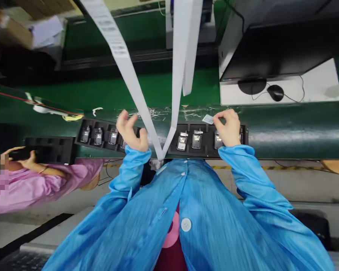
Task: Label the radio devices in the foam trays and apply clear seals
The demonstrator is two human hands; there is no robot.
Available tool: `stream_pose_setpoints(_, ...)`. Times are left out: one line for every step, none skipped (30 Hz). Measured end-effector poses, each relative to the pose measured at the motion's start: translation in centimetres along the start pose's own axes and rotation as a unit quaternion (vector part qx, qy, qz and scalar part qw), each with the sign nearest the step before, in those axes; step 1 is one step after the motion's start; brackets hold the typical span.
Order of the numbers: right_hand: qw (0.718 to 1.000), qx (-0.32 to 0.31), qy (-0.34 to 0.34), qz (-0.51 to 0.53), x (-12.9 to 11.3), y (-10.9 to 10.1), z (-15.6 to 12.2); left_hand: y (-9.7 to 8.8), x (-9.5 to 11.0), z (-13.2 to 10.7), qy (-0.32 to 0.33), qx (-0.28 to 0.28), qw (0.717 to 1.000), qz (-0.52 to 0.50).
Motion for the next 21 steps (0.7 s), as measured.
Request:
stream_pose_setpoints(0.999,-0.039,0.027,-0.003,2.2,1.3,-1.1,1.6,0.7,-2.4,0.010,-0.024,1.000,-0.008)
stream_pose_setpoints(0.996,-0.079,0.051,-0.003,4.0,2.7,-2.3,3.5,1.5,-4.7,0.024,-0.067,0.997,-0.018)
stream_pose_setpoints(0.990,-0.121,0.075,0.003,5.6,4.3,-3.5,5.6,2.4,-7.1,0.041,-0.127,0.990,-0.033)
stream_pose_setpoints(0.982,-0.160,0.096,0.010,6.8,5.9,-4.6,7.9,3.2,-9.4,0.058,-0.196,0.978,-0.049)
stream_pose_setpoints(0.974,-0.195,0.112,0.018,7.8,7.5,-5.8,10.1,3.9,-11.6,0.076,-0.264,0.959,-0.066)
stream_pose_setpoints(0.966,-0.224,0.125,0.024,8.6,9.0,-6.8,12.0,4.6,-13.7,0.091,-0.326,0.938,-0.076)
stream_pose_setpoints(0.960,-0.247,0.132,0.029,9.2,10.3,-7.6,13.7,5.0,-15.6,0.100,-0.384,0.915,-0.076)
stream_pose_setpoints(0.955,-0.263,0.135,0.031,9.6,11.6,-8.3,15.2,5.3,-17.2,0.107,-0.435,0.891,-0.071)
stream_pose_setpoints(0.951,-0.274,0.137,0.032,10.1,12.6,-8.9,16.3,5.5,-18.5,0.109,-0.476,0.871,-0.060)
stream_pose_setpoints(0.948,-0.285,0.139,0.032,10.4,13.5,-9.3,17.1,5.5,-19.5,0.108,-0.507,0.854,-0.048)
stream_pose_setpoints(0.945,-0.293,0.141,0.031,10.8,14.2,-9.7,17.7,5.5,-20.1,0.105,-0.527,0.842,-0.036)
stream_pose_setpoints(0.943,-0.300,0.142,0.029,11.1,14.8,-10.0,18.1,5.4,-20.4,0.101,-0.541,0.834,-0.026)
stream_pose_setpoints(0.941,-0.305,0.144,0.027,11.4,15.2,-10.3,18.3,5.3,-20.6,0.097,-0.551,0.829,-0.019)
stream_pose_setpoints(0.940,-0.308,0.146,0.026,11.7,15.5,-10.5,18.5,5.2,-20.7,0.094,-0.559,0.823,-0.013)
stream_pose_setpoints(0.939,-0.310,0.147,0.024,11.9,15.7,-10.6,18.7,5.2,-20.7,0.092,-0.568,0.818,-0.009)
stream_pose_setpoints(0.939,-0.310,0.149,0.022,12.0,15.8,-10.7,18.8,5.2,-20.8,0.090,-0.577,0.812,-0.006)
stream_pose_setpoints(0.939,-0.309,0.151,0.020,12.1,15.9,-10.7,18.9,5.1,-20.9,0.089,-0.584,0.807,-0.004)
stream_pose_setpoints(0.939,-0.308,0.152,0.018,12.2,16.0,-10.7,18.9,5.1,-20.9,0.089,-0.589,0.804,-0.001)
stream_pose_setpoints(0.939,-0.307,0.154,0.016,12.3,16.1,-10.7,19.0,5.1,-20.9,0.089,-0.590,0.802,0.001)
stream_pose_setpoints(0.939,-0.306,0.156,0.015,12.4,16.1,-10.7,19.0,5.2,-20.9,0.089,-0.590,0.803,0.003)
stream_pose_setpoints(0.939,-0.305,0.157,0.013,12.4,16.2,-10.7,19.0,5.2,-21.0,0.090,-0.589,0.803,0.005)
Point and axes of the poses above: each hand's wrist, its own z-axis towards the middle knuckle, its own y-axis out of the palm, x = y × z, the point moved 6 cm from there along z, towards the middle knuckle, and after that the axes turned 2 degrees about y, right-handed, at the moved point
